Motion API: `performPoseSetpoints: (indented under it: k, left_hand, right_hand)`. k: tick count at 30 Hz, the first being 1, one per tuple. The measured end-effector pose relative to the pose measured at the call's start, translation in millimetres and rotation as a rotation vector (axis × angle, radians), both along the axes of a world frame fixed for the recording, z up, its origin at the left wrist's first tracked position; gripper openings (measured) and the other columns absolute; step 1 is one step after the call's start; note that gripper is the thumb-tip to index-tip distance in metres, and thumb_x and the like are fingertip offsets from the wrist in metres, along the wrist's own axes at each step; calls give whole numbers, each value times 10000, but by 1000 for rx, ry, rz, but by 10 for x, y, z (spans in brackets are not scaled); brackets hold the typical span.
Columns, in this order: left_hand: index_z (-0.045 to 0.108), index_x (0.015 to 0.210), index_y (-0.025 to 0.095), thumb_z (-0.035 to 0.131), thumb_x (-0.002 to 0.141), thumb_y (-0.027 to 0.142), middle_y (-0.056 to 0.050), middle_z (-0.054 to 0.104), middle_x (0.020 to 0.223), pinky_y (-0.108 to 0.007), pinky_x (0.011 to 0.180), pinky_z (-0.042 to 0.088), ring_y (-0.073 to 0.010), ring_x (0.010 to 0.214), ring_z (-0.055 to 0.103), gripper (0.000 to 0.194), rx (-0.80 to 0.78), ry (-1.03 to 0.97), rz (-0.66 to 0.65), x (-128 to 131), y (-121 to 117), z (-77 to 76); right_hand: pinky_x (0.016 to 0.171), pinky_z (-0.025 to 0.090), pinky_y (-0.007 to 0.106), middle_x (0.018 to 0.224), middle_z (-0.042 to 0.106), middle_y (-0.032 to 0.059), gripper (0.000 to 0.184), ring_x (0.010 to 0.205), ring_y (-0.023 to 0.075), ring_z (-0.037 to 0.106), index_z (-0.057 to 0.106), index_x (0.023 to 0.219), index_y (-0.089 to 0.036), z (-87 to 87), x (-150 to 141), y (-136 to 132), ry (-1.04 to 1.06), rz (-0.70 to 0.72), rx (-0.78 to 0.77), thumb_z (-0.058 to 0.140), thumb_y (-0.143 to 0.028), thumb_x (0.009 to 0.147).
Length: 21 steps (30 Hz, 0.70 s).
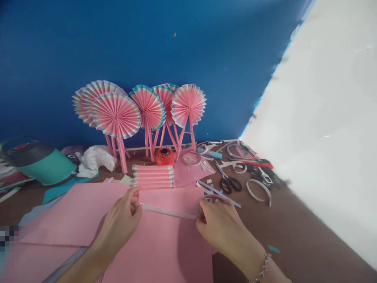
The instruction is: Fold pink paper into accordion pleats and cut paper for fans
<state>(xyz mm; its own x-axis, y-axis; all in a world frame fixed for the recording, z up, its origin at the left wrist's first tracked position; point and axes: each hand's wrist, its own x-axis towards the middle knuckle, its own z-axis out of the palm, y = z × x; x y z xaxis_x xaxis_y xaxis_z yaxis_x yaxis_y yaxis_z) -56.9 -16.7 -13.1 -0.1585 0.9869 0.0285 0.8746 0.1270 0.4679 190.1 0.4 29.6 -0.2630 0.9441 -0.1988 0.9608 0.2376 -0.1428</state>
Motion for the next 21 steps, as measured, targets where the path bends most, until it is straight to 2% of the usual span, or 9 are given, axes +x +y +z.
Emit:
performPoseSetpoints:
  k: [4,10,16,21]
  left_hand:
    - [410,1160,221,402,808,132,-9,602,824,-283,667,401,-191,826,601,363,7,-7,-16,1,1,-1]
    - [412,1157,206,381,819,113,-29,610,845,-300,691,411,-208,871,600,352,-13,43,-40,23,-12,10]
    - [435,1139,222,422,829,159,-71,561,1056,-309,678,432,-202,859,605,317,32,121,-27,33,-22,35]
    - [460,1018,232,418,832,153,-40,534,975,-281,614,420,-185,802,604,206,30,135,-32,24,-32,57]
  right_hand:
    - [659,256,302,656,635,11,84,706,191,572,533,656,-189,2,3,-9,4,-6,-3,512,-170,735]
    - [661,254,306,660,642,12,79,703,191,571,531,664,-187,-7,4,-12,7,-5,-12,508,-184,739]
    - [644,244,301,646,633,10,93,685,187,568,515,640,-187,6,-5,-6,-4,-2,-11,511,-176,732]
    - [637,242,297,637,629,9,98,680,184,562,515,638,-187,-22,6,-5,4,0,3,513,-184,736]
